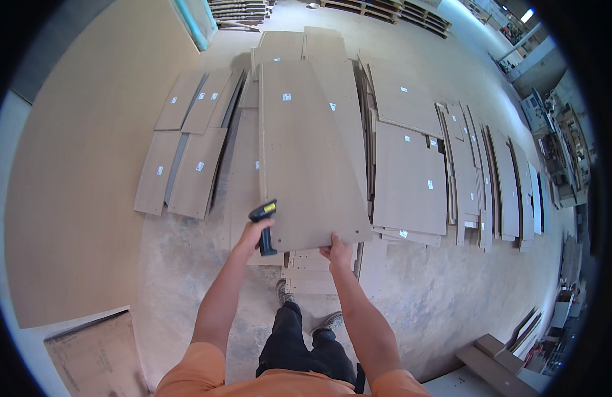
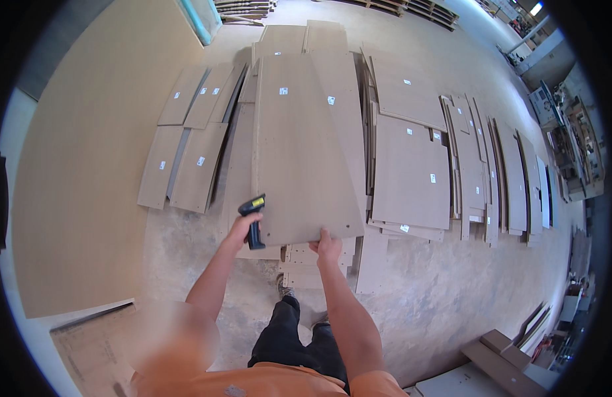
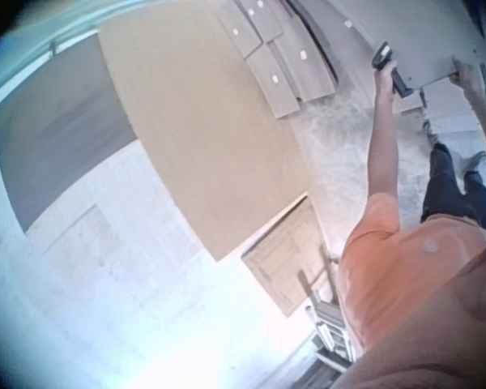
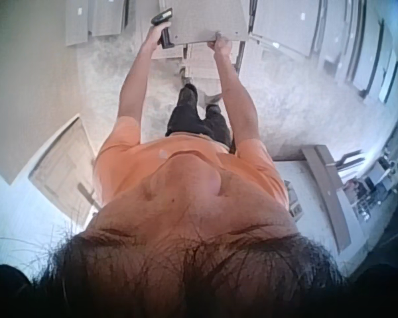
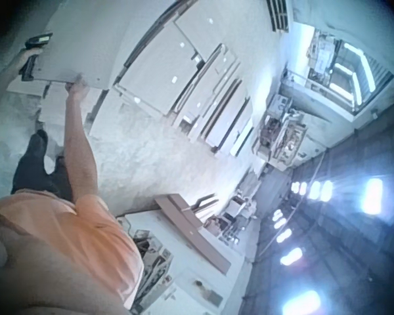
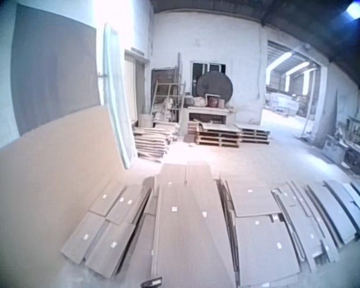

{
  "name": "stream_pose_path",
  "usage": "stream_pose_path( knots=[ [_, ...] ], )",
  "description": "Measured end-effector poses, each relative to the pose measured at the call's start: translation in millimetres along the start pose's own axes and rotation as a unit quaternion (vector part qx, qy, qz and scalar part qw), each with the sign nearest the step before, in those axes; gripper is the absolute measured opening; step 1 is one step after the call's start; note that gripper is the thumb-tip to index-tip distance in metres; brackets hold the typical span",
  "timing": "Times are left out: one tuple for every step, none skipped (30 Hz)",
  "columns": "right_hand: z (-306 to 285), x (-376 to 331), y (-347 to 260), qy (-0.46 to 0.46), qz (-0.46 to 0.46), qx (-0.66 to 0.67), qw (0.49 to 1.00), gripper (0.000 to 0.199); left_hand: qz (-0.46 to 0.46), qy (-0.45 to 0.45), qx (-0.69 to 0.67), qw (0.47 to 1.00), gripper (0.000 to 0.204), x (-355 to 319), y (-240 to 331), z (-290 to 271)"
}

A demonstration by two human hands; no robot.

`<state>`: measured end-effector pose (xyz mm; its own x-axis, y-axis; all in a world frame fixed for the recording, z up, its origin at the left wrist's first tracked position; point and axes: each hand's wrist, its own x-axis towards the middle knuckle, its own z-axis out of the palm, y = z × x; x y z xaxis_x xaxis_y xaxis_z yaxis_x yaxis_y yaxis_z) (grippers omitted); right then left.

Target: The person walks through a workshop, picks up a barcode scanner, and scans labels on multiple wooden panels. They move panels between a workbench and the floor, scanning each one before stacking them.

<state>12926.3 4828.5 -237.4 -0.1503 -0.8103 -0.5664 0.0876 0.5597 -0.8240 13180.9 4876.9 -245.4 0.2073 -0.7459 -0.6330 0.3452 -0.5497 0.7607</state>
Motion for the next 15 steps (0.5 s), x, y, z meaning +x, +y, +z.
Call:
stream_pose_path(
  knots=[
    [13.0,3.0,-9.8,-0.007,0.001,0.007,1.0,0.032,0.018,-0.019,-0.009,1.0,0.03,8.6,12.8,-9.2],
    [27.3,6.7,-18.7,-0.005,0.016,0.013,1.0,0.032,0.037,-0.013,-0.005,0.999,0.032,15.8,25.3,-20.3],
    [44.7,5.2,-24.6,-0.024,0.016,0.026,0.999,0.031,0.049,-0.004,0.016,0.999,0.033,20.3,36.3,-32.9],
    [55.7,10.0,-31.8,-0.034,0.03,0.04,0.998,0.031,0.042,-0.002,0.007,0.999,0.034,21.7,45.3,-46.4],
    [76.9,6.5,-34.8,-0.028,0.039,0.054,0.997,0.03,0.03,0.015,0.01,0.999,0.035,19.6,52.2,-59.9],
    [88.1,11.0,-40.0,-0.052,0.049,0.067,0.995,0.029,0.041,0.019,-0.013,0.999,0.036,14.5,57.3,-72.8],
    [109.8,9.2,-42.2,-0.06,0.053,0.082,0.993,0.029,0.041,0.03,-0.044,0.998,0.035,7.3,61.1,-84.9],
    [124.8,12.3,-44.8,-0.077,0.054,0.096,0.991,0.028,0.055,0.03,-0.083,0.995,0.035,-1.3,63.3,-95.9],
    [141.9,15.4,-47.4,-0.072,0.042,0.102,0.991,0.03,0.045,0.06,-0.096,0.993,0.035,-10.7,63.7,-105.9],
    [161.5,16.5,-47.2,-0.076,0.029,0.111,0.991,0.031,0.061,0.09,-0.137,0.985,0.035,-20.3,62.0,-114.8],
    [171.7,24.6,-49.4,-0.087,0.038,0.116,0.989,0.032,0.073,0.099,-0.17,0.978,0.034,-30.0,57.9,-122.6],
    [191.8,24.7,-45.5,-0.078,0.013,0.124,0.989,0.029,0.082,0.113,-0.201,0.97,0.034,-39.8,51.1,-129.4],
    [195.6,34.2,-43.8,-0.075,0.011,0.131,0.989,0.027,0.09,0.131,-0.211,0.965,0.034,-49.7,41.9,-135.1],
    [208.7,34.5,-35.5,-0.035,-0.006,0.138,0.99,0.025,0.079,0.137,-0.219,0.963,0.034,-59.6,30.4,-139.8],
    [206.0,40.6,-26.4,-0.077,-0.027,-0.062,0.995,0.024,0.053,0.154,-0.211,0.964,0.034,-69.2,16.0,-143.1]
  ],
)
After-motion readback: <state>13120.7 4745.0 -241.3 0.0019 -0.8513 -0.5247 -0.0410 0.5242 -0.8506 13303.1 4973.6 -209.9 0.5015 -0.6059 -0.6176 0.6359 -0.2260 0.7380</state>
